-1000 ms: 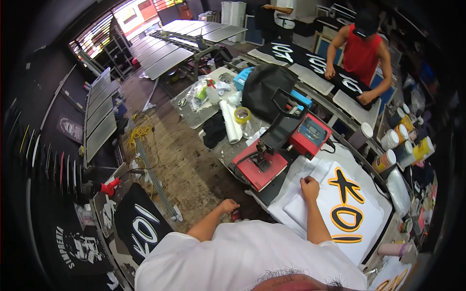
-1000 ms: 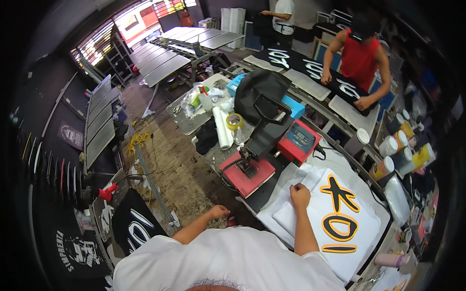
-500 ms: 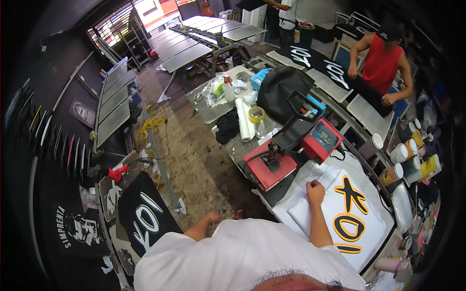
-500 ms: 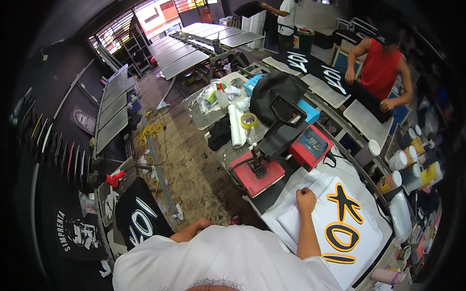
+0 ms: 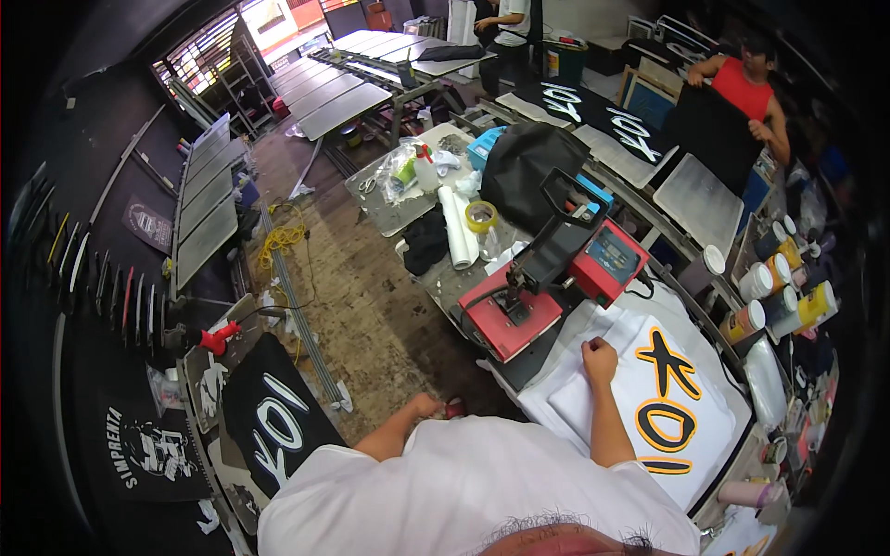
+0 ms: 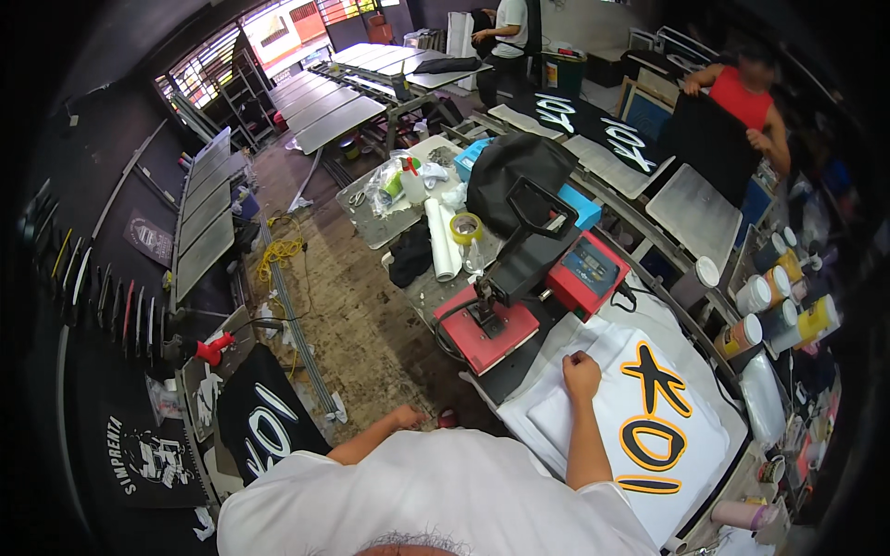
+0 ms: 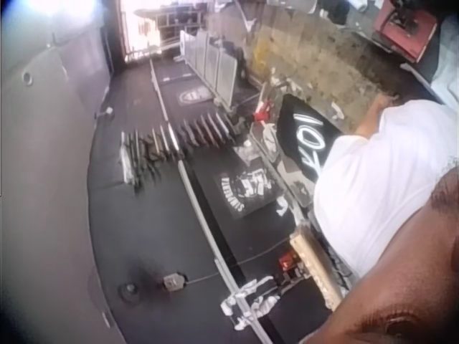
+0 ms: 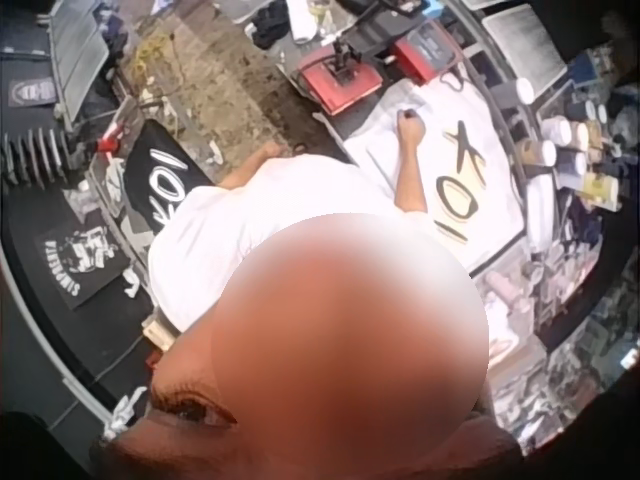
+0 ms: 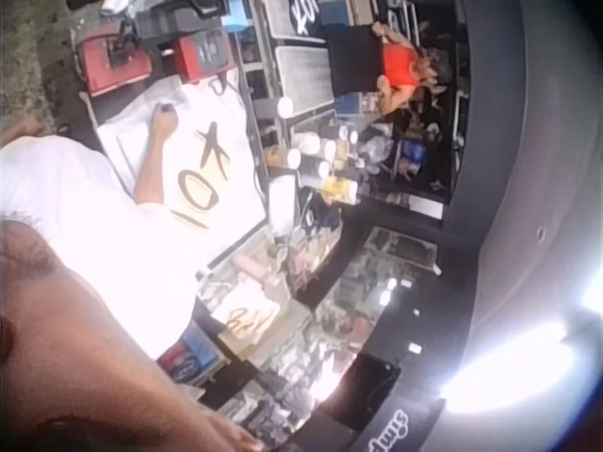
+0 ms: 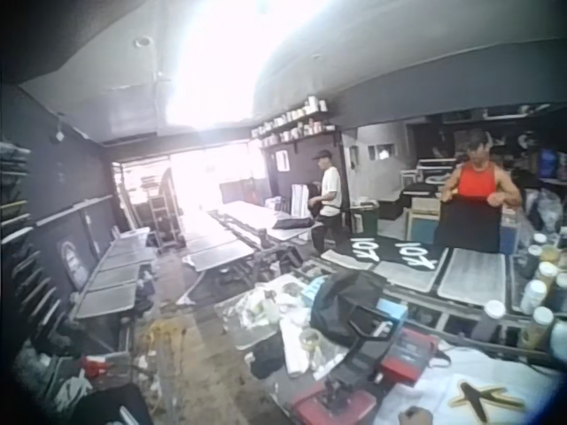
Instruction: Operate a heat press and screen printing equipment to print designs on black and white t-shirts.
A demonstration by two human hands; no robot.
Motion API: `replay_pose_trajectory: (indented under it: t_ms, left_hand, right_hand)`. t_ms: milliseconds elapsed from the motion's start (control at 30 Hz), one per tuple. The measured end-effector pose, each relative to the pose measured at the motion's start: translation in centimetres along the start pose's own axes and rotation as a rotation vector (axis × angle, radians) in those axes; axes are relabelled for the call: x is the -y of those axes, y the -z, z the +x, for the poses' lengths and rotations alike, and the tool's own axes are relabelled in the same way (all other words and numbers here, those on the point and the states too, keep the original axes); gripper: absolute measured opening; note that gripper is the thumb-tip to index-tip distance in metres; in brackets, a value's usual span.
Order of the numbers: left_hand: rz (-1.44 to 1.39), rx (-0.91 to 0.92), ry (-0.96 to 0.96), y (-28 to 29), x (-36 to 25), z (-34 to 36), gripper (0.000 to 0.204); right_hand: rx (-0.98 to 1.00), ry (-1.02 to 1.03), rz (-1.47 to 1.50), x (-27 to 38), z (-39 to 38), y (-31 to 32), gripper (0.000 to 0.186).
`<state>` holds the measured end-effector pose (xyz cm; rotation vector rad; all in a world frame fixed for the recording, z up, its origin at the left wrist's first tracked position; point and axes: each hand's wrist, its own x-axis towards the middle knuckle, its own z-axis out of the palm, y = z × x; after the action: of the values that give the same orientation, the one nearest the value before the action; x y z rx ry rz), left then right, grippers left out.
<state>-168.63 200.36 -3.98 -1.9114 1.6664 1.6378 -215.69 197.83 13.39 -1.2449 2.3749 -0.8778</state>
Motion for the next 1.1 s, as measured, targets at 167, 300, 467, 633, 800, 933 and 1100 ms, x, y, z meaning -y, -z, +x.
replay_pose_trajectory:
  t_ms: [167,300,467,633,800,933,1100]
  left_hand:
    - [-0.103,-0.071,0.022,1.0,-0.8,-1.8,0.041]
    - [0.009,-0.042,0.017,1.7,0.2,-2.2,0.04]
    - [0.071,-0.061,0.039,1.4,0.6,-2.8,0.039]
    - [0.072,-0.064,0.028,1.0,2.0,-2.0,0.04]
    - [0.101,-0.043,0.034,1.0,2.4,-1.2,0.041]
    - [0.056,-0.009,0.033,1.2,2.5,-1.1,0.043]
    - [0.052,0.018,0.04,1.6,1.4,-1.4,0.045]
  right_hand:
    - [-0.001,-0.035,-0.004,-0.1,0.1,0.1,0.027]
    - [0.016,-0.051,-0.008,0.5,0.1,0.3,0.027]
    - [0.01,-0.052,-0.031,0.3,0.1,0.2,0.027]
    - [0.012,-0.05,-0.055,0.3,-0.2,0.1,0.027]
    - [0.013,-0.027,-0.084,0.1,0.1,-0.1,0.027]
    - [0.026,-0.016,-0.093,0.2,0.2,0.0,0.027]
    - [0.024,-0.034,-0.086,0.2,0.2,0.3,0.027]
